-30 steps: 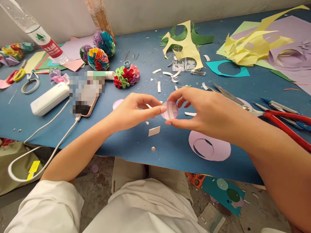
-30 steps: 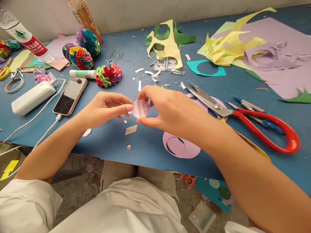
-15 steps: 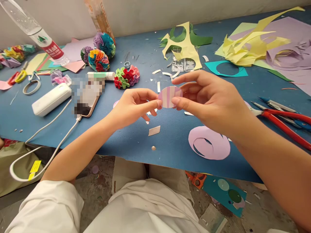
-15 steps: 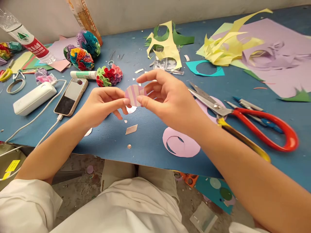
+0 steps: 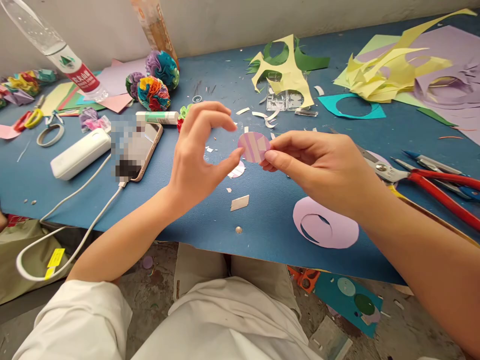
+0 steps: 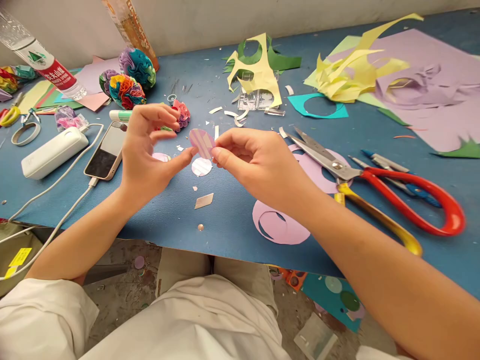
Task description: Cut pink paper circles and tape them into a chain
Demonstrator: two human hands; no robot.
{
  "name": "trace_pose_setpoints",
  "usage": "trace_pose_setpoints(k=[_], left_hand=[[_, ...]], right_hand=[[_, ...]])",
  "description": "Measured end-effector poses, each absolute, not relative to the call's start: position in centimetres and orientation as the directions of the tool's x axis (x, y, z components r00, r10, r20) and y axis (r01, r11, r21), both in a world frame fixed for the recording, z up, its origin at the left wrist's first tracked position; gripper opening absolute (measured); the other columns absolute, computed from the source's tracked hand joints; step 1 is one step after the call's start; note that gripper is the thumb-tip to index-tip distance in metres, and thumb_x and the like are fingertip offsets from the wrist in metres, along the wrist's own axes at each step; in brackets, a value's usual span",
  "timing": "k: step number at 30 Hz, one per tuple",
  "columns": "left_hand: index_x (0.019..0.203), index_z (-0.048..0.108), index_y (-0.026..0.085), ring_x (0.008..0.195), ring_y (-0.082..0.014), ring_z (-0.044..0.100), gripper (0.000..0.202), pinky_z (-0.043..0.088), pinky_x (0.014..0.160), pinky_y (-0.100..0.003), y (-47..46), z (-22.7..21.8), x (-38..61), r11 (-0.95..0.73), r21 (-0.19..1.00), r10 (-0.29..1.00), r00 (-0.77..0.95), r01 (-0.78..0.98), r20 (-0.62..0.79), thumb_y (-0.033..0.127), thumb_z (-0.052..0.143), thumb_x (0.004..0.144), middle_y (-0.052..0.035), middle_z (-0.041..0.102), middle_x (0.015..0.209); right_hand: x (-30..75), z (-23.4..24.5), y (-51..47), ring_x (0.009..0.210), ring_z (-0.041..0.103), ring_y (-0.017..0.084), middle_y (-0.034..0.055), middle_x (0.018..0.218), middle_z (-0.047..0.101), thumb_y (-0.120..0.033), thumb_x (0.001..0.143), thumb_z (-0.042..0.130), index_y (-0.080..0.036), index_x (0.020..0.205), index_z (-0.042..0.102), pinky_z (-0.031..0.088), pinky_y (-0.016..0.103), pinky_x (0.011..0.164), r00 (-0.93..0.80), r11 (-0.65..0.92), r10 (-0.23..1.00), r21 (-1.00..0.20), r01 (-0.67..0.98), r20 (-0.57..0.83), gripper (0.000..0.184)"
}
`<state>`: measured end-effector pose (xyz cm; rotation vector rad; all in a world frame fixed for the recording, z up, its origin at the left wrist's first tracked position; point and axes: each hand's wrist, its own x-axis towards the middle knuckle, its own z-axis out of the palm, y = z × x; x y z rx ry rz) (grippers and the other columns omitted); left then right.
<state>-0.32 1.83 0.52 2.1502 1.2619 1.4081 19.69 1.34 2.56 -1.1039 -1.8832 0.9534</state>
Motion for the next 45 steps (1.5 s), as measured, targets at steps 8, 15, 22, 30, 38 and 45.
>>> trace_pose_setpoints(k=[8, 15, 22, 30, 38, 45], left_hand=[[0.083, 0.067, 0.029, 0.096, -0.0199, 0.062, 0.008, 0.042, 0.099, -0.045, 1.2, 0.9, 0.1, -0.677, 0.317, 0.647, 0.333, 0.664, 0.685, 0.033, 0.063, 0.088, -0.0012, 0.071, 0.102], [0.082, 0.069, 0.029, 0.093, -0.0176, 0.065, 0.011, 0.039, 0.105, -0.045, 0.6, 1.2, 0.3, -0.672, 0.387, 0.696, 0.358, 0.631, 0.623, 0.032, 0.061, 0.089, 0.0002, 0.074, 0.100], [0.081, 0.070, 0.022, 0.088, -0.0165, 0.068, 0.013, 0.049, 0.094, -0.038, 0.8, 1.2, 0.3, -0.687, 0.479, 0.709, 0.362, 0.546, 0.605, 0.032, 0.064, 0.087, -0.0020, 0.074, 0.093], [0.081, 0.072, 0.023, 0.082, -0.0154, 0.068, 0.016, 0.055, 0.078, -0.032, 0.5, 1.3, 0.6, -0.613, 0.576, 0.781, 0.305, 0.541, 0.545, 0.034, 0.062, 0.087, -0.0017, 0.073, 0.088], [0.086, 0.073, 0.024, 0.081, -0.0142, 0.068, 0.020, 0.056, 0.076, -0.029, 0.4, 1.4, 0.3, -0.657, 0.472, 0.737, 0.369, 0.588, 0.566, 0.036, 0.057, 0.090, -0.0027, 0.073, 0.090], [0.089, 0.070, 0.023, 0.083, -0.0150, 0.067, 0.022, 0.055, 0.077, -0.029, 0.7, 0.7, -0.1, -0.728, 0.311, 0.654, 0.483, 0.611, 0.583, 0.036, 0.053, 0.093, -0.0046, 0.071, 0.092]], right_hand=[[19.6, 2.6, 0.9, 0.072, 0.064, 0.017, 0.0021, 0.081, 0.070, -0.030, 0.089, 0.052, -0.022, 0.085, 0.067, 0.051, 0.031, 0.067, -0.458, 0.559, 0.818, -0.664, 0.496, 0.346, 0.017], [19.5, 2.6, 0.8, 0.073, 0.063, 0.017, 0.0030, 0.081, 0.069, -0.027, 0.090, 0.046, -0.021, 0.085, 0.064, 0.047, 0.030, 0.070, -0.534, 0.642, 0.758, -0.569, 0.514, 0.374, 0.020], [19.7, 2.5, 0.8, 0.071, 0.061, 0.017, 0.0034, 0.080, 0.066, -0.026, 0.091, 0.044, -0.023, 0.086, 0.060, 0.047, 0.032, 0.067, -0.569, 0.666, 0.733, -0.564, 0.489, 0.372, 0.017], [19.7, 2.4, 0.7, 0.074, 0.063, 0.018, 0.0036, 0.086, 0.069, -0.029, 0.090, 0.045, -0.023, 0.089, 0.064, 0.048, 0.032, 0.070, -0.576, 0.666, 0.733, -0.551, 0.502, 0.362, 0.020], [19.6, 2.9, 0.5, 0.070, 0.061, 0.018, 0.0038, 0.079, 0.067, -0.029, 0.090, 0.044, -0.021, 0.085, 0.064, 0.046, 0.031, 0.068, -0.560, 0.645, 0.753, -0.552, 0.528, 0.345, 0.022], [19.9, 2.5, 0.6, 0.069, 0.060, 0.020, 0.0056, 0.081, 0.067, -0.030, 0.093, 0.038, -0.021, 0.089, 0.064, 0.042, 0.032, 0.064, -0.596, 0.662, 0.743, -0.466, 0.586, 0.305, 0.028]])
